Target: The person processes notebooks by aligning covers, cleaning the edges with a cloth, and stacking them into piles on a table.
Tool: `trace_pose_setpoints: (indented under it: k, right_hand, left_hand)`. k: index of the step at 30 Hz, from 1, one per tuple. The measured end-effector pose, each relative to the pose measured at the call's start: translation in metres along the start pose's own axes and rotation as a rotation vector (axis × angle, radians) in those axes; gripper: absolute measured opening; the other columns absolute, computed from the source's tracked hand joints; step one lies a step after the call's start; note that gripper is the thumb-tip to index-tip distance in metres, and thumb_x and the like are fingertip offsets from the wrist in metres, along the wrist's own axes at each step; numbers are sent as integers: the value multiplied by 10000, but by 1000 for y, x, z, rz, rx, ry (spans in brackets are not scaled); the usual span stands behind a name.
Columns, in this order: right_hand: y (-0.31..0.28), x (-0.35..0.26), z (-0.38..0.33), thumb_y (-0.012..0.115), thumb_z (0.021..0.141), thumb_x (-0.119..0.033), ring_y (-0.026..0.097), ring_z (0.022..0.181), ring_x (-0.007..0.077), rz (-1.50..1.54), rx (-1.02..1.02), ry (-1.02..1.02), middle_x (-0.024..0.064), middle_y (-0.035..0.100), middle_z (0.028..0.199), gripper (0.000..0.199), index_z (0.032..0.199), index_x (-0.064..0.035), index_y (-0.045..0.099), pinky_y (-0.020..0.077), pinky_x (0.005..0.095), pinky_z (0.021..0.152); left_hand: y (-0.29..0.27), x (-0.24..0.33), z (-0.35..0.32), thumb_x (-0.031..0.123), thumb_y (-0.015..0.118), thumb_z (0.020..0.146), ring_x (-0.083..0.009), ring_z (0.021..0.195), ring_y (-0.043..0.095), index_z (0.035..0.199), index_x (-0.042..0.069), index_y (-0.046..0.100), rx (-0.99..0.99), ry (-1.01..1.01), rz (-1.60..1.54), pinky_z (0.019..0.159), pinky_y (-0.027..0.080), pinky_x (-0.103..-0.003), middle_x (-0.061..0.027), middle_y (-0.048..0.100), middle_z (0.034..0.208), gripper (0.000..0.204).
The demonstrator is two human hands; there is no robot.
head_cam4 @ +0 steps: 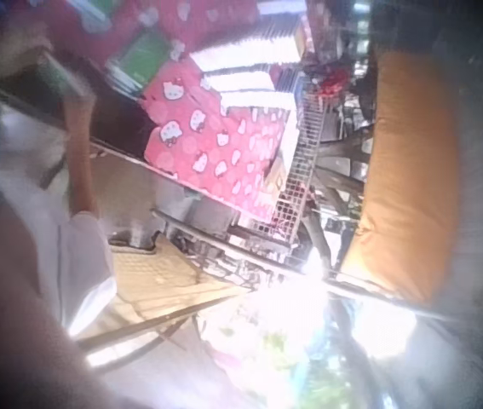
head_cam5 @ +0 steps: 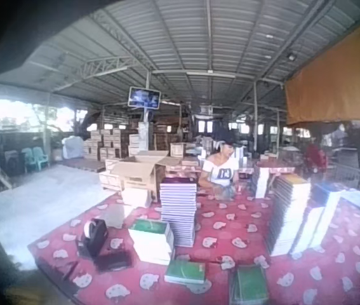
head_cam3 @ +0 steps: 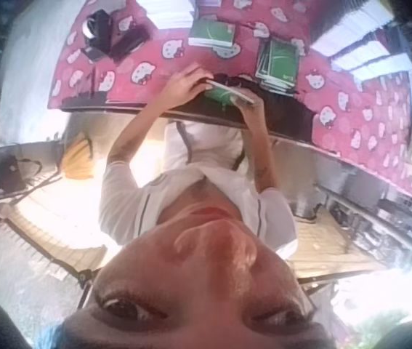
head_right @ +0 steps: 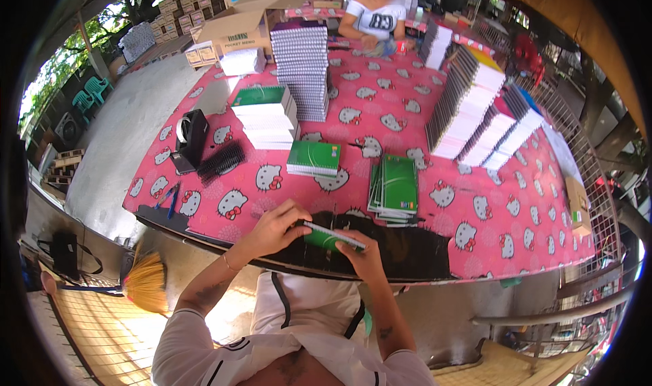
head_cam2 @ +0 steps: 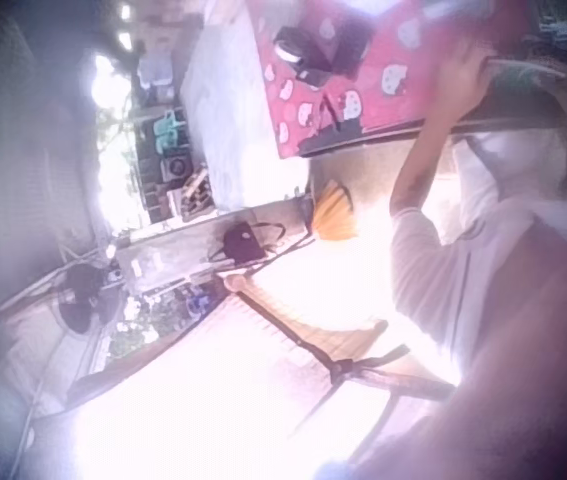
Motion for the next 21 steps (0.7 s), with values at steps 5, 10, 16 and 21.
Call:
trace_pose_setpoints:
  k: [5,10,16,21]
  right_hand:
    - [3,2,1,691,913,-36,596,926,84,43,20,-21,22,685,1019,244,1152,15,687,480,234,835]
    - [9,-5,2,724,905,-89,583,855,69,192,198,-23,26,675,992,288,1169,15,673,463,217,713]
    - [8,3,6,731,888,-34,608,861,92,97,51,18,36,679,997,281,1157,23,677,494,240,771]
    - [16,9,15,800,813,-44,650,923,160,217,44,40,79,694,1025,357,1132,44,667,505,301,837]
  left_hand:
    - [-3,1,6,275,734,853,-300,904,628,1066,99,655,8,90,155,797,470,-472,-76,622,931,287]
    - [29,29,-18,512,619,882,-318,1439,347,1434,83,483,80,-48,711,1090,253,-654,-142,376,1558,713]
    - [8,8,-7,358,610,944,-246,1217,561,1170,121,646,63,27,410,1110,173,-694,-79,620,1228,329]
    - [-2,-6,-2,306,617,949,-219,1009,646,960,121,668,34,134,191,1138,125,-702,-36,667,920,192]
Point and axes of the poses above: each hand's wrist, its own z-axis towards the middle knuckle, its own y-axis out of the palm, x = y × z, the point moved 5 cm from there along z, towards the middle knuckle
